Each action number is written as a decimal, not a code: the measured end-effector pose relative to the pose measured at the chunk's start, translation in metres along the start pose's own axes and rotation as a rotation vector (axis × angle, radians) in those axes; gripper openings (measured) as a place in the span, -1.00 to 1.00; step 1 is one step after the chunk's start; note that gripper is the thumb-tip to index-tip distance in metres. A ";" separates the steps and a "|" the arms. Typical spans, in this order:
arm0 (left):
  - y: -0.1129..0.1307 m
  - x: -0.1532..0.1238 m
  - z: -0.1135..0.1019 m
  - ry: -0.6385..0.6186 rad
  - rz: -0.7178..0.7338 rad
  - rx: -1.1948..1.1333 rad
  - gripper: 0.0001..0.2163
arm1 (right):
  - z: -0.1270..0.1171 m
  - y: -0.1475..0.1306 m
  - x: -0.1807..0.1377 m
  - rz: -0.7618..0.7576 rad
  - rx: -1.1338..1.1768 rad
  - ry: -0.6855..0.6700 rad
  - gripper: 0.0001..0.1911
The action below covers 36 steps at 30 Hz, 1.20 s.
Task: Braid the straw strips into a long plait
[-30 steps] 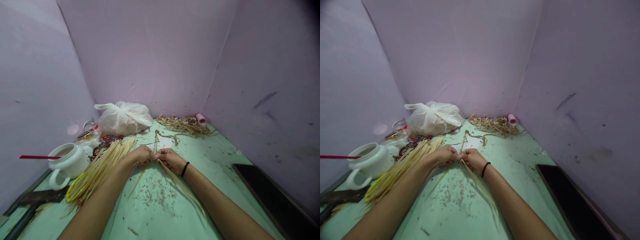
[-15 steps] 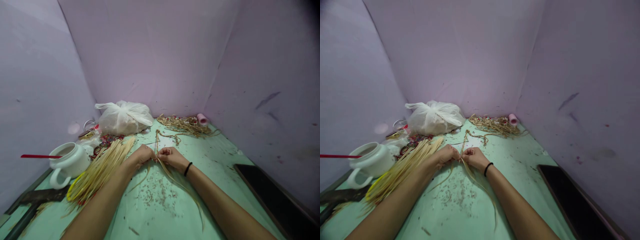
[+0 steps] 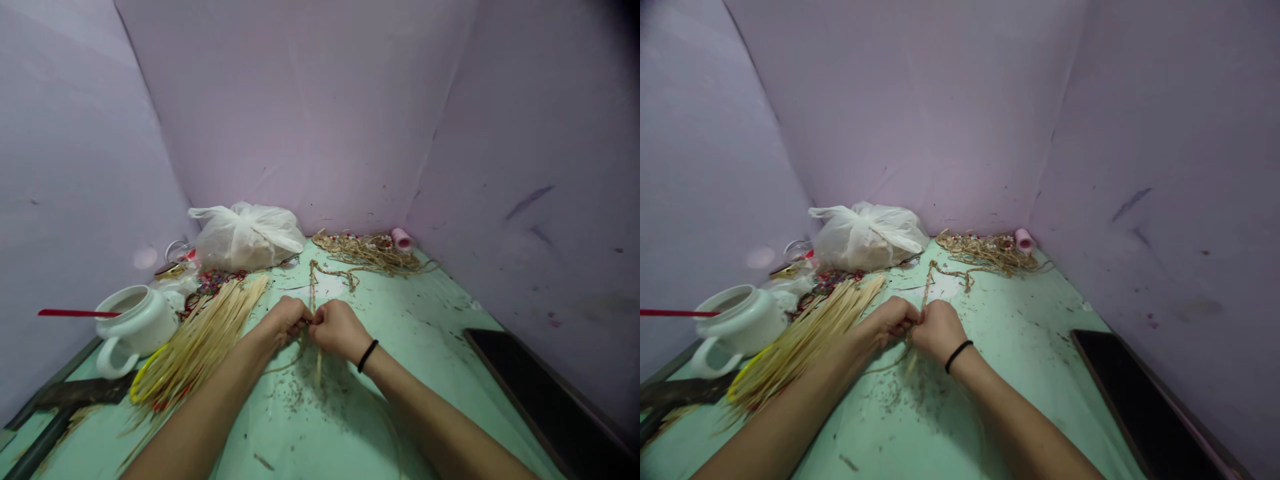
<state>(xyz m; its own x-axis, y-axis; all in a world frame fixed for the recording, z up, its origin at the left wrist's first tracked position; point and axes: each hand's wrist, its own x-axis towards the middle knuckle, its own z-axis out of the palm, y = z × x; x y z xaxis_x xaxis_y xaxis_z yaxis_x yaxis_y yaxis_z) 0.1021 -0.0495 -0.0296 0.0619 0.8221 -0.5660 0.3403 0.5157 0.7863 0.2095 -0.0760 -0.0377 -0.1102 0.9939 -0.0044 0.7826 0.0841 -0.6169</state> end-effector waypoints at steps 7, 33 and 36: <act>-0.019 -0.003 -0.006 -0.047 0.241 -0.037 -0.94 | 0.007 0.002 -0.003 -0.177 -0.024 0.023 -0.86; -0.020 -0.009 -0.017 0.195 0.413 0.559 -0.85 | 0.030 0.022 0.014 0.178 0.635 -0.024 -0.88; -0.017 -0.026 -0.008 0.400 0.472 0.778 -0.86 | 0.029 0.015 0.010 0.208 0.796 -0.022 -0.91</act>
<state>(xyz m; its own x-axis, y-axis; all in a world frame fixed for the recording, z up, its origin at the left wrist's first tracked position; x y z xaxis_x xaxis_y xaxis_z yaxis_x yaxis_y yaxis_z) 0.0869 -0.0779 -0.0260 0.0771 0.9970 0.0013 0.8919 -0.0696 0.4468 0.2023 -0.0671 -0.0700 -0.0296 0.9813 -0.1904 0.1208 -0.1855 -0.9752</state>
